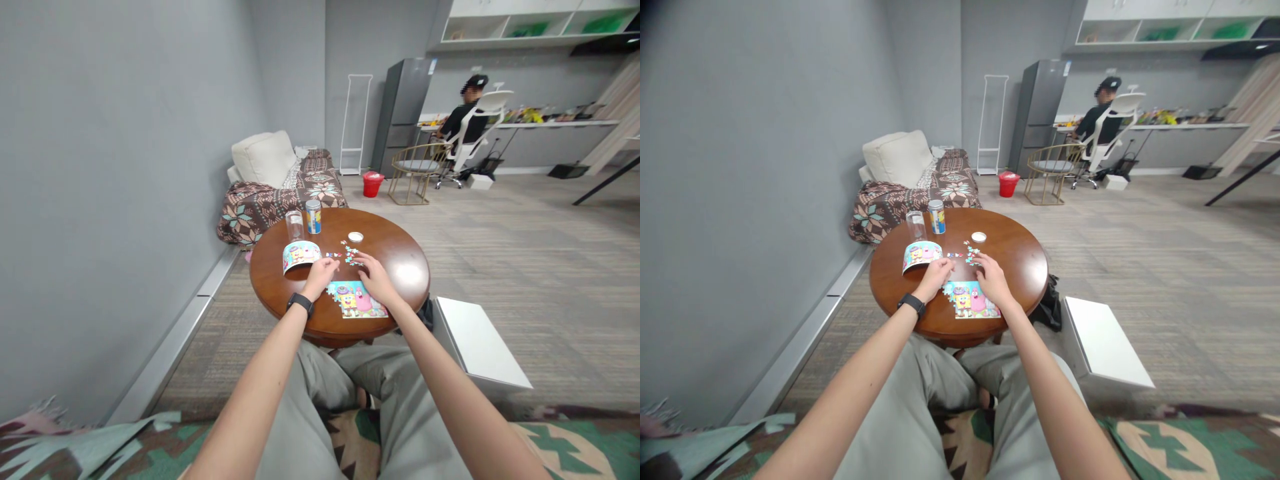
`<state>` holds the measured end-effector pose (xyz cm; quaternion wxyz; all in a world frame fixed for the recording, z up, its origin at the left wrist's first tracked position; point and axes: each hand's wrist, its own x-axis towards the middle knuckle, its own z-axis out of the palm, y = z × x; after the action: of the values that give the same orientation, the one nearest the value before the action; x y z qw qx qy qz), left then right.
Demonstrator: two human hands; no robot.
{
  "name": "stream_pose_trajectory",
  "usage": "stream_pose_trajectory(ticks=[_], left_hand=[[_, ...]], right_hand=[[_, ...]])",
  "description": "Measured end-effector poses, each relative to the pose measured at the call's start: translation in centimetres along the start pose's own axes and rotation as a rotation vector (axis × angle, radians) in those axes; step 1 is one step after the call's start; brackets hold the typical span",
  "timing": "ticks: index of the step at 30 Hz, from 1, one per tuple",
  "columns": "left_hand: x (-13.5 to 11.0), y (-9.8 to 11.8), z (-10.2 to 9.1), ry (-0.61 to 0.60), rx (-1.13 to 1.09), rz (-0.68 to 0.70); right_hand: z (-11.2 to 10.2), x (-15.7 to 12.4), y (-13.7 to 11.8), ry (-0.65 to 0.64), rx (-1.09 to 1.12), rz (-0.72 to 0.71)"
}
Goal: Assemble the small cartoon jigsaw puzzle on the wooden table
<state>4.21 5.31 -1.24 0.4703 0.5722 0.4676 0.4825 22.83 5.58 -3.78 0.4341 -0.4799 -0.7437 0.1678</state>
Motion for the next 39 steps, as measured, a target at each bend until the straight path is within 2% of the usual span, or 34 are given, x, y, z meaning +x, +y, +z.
stream_pose_trajectory(ticks=[4, 7, 14, 19, 24, 30, 39], left_hand=[[-0.08, 0.12, 0.02, -0.001, -0.001, -0.002], [-0.10, 0.21, 0.03, 0.001, -0.005, -0.018], [-0.03, 0.14, 0.03, 0.021, -0.004, -0.026], [0.01, 0.10, 0.05, 0.010, -0.007, -0.013], [-0.06, 0.24, 0.04, 0.002, -0.016, -0.017], [0.01, 0.20, 0.08, 0.007, -0.025, -0.034], [-0.05, 0.11, -0.03, -0.004, -0.013, -0.016]], right_hand=[[0.41, -0.08, 0.16, -0.078, -0.099, 0.062], [0.26, -0.03, 0.35, -0.105, -0.064, 0.026], [0.37, 0.06, 0.51, -0.078, -0.090, 0.039], [0.16, 0.04, 0.73, 0.008, -0.075, 0.016], [0.08, -0.10, 0.64, 0.070, -0.058, 0.080], [-0.05, -0.24, 0.71, 0.066, 0.006, 0.125], [0.10, -0.13, 0.85, 0.051, -0.015, 0.086]])
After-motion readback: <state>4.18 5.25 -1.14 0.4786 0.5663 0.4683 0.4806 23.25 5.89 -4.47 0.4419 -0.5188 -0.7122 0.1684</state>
